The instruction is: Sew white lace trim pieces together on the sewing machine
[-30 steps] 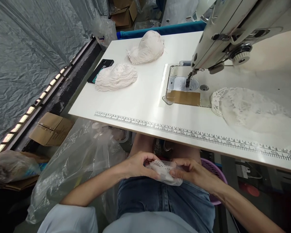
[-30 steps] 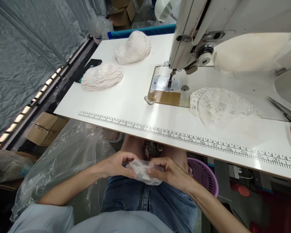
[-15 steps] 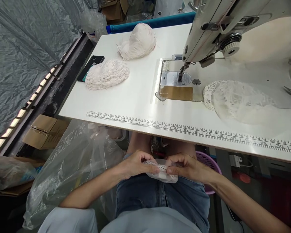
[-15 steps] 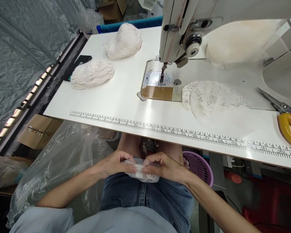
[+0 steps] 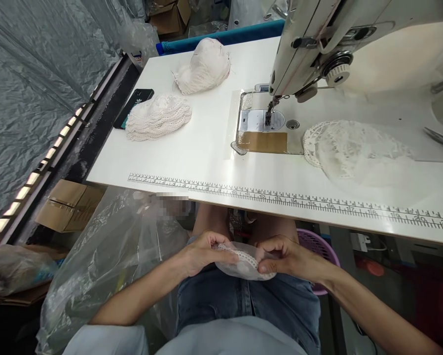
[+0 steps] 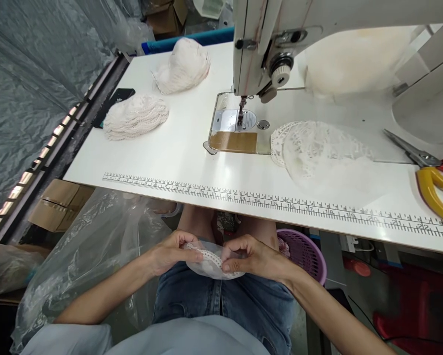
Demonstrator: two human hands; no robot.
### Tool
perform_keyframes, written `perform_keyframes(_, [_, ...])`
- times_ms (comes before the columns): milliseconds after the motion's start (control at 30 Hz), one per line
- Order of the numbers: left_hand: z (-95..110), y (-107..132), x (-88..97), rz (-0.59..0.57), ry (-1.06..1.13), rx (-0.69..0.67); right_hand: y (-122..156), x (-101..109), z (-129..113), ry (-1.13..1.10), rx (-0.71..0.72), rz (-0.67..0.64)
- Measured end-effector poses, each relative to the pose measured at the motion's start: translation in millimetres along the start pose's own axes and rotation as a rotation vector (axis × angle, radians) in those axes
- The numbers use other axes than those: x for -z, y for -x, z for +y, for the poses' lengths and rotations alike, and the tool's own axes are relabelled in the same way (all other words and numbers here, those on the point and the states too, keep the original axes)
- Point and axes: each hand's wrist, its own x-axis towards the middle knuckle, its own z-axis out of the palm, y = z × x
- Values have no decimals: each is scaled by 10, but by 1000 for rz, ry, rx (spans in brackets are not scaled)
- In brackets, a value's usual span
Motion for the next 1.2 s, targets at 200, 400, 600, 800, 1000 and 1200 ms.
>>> perform_keyframes(200, [10,-32,7,-104,40,-32,98,56,54,25,-16,-30])
perform_keyframes(400, [13,-72,14,-129,41,-17,108,48,45,60,40,-59])
perform_keyframes(600, [77,-59,-50,-119,92,32,166,66,61,42,54,-142])
perform_keyframes(800, [293,-24,-219,-295,60,91,131,-142,-16,542,569,419])
perform_keyframes(1000, [389,-23,-219,-148,-10,183,119,-172,17,1039,868,515])
perform_keyframes(1200, [410,-24,-213,-206,-56,196,134,-193,-90,1189,866,557])
